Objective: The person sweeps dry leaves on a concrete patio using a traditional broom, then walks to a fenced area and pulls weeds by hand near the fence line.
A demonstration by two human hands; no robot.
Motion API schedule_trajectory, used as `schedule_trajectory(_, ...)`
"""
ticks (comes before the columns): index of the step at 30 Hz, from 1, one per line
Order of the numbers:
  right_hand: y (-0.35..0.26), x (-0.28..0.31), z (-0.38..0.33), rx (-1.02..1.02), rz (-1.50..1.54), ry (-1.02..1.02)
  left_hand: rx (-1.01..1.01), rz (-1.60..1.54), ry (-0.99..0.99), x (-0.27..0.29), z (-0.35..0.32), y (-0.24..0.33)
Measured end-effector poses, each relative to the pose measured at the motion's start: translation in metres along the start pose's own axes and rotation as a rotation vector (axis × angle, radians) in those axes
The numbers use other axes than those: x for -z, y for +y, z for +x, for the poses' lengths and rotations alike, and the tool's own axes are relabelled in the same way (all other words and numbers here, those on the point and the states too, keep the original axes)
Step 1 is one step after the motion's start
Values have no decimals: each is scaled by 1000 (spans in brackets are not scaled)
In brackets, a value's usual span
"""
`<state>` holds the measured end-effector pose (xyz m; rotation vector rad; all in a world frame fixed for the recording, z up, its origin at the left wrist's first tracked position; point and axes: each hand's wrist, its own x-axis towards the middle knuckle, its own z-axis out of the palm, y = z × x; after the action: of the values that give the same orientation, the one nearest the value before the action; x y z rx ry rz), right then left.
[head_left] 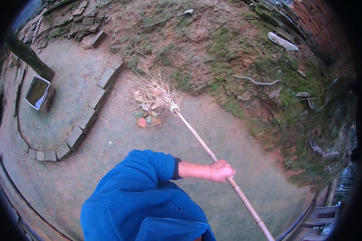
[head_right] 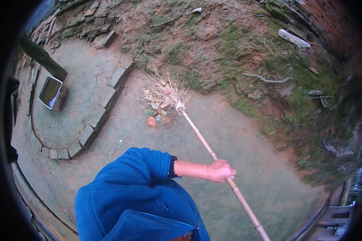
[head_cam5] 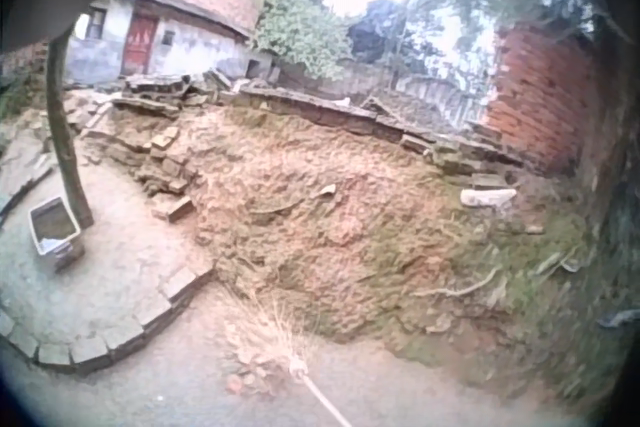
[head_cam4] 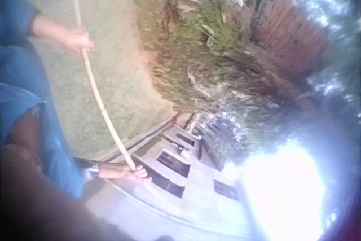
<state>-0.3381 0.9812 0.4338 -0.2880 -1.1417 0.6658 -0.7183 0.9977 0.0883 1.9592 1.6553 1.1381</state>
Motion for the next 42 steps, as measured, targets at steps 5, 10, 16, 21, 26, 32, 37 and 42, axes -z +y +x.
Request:
schedule_trajectory(5,47,20,-68,98,-534,176,138,130,-161,-28,-6,-73)
schedule_trajectory(10,26,95,5,159,-599,348,-4,89,-10,-37,-17,-25)
schedule_trajectory(16,114,235,82,-138,-389,331,286,126,-436,-9,-50,-11)
schedule_trajectory(21,340,237,41,-664,-313,100,808,206,-343,-36,-172,-5)
schedule_trajectory(26,499,133,-115,-1237,-365,-383,1393,65,-201,-87,-320,91)
schedule_trajectory(32,532,25,-309,-1448,-627,-1428,1848,-276,13,-189,-455,265)
schedule_trajectory(37,498,-68,-450,-687,-418,-2066,2128,-396,391,-296,-513,371)
schedule_trajectory(42,374,-281,-441,199,94,-1955,2219,-567,868,-370,-609,401)
